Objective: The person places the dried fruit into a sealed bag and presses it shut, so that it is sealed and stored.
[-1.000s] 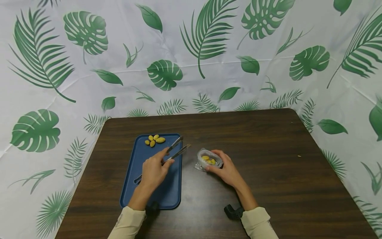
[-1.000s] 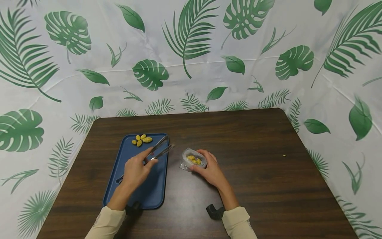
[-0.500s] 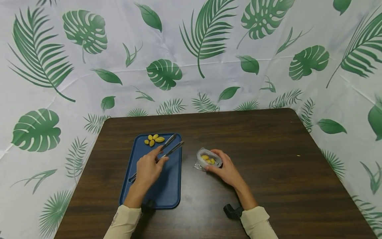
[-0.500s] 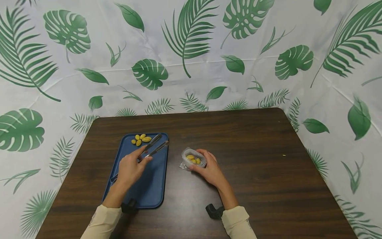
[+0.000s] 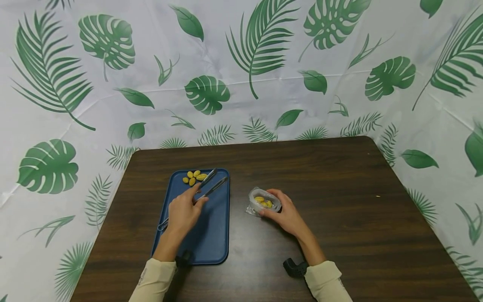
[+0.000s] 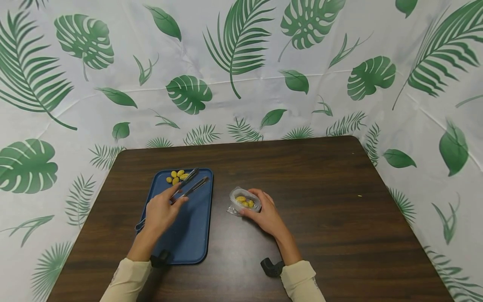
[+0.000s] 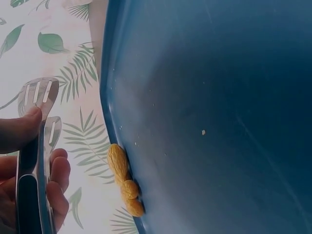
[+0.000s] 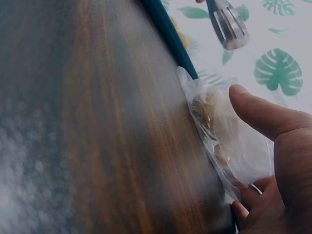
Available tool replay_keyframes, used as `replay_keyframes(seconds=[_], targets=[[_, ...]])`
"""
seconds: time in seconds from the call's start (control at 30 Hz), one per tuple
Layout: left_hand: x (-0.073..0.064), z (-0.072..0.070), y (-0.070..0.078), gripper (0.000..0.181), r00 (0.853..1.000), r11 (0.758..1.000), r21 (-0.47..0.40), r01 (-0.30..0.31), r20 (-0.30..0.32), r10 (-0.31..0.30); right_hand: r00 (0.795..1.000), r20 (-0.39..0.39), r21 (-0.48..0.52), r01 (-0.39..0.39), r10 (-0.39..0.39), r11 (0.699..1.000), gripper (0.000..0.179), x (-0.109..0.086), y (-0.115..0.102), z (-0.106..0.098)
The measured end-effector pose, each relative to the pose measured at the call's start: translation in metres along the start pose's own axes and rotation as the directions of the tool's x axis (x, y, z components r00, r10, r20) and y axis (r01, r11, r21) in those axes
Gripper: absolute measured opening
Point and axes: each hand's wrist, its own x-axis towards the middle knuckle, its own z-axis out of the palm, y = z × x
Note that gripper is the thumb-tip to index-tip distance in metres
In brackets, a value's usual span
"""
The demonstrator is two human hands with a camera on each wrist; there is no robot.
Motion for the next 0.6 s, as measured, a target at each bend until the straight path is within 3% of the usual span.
replay_keyframes(seconds=[0.6], targets=[[0.0051,-0.0016,-0.0069,0.051,1.000,0.998,0.050,0.025,-0.001,-0.025,1.000,-0.002,-0.001,0.007,-0.008,1.000,0.071,-0.0003,-0.0002,-0.0006]])
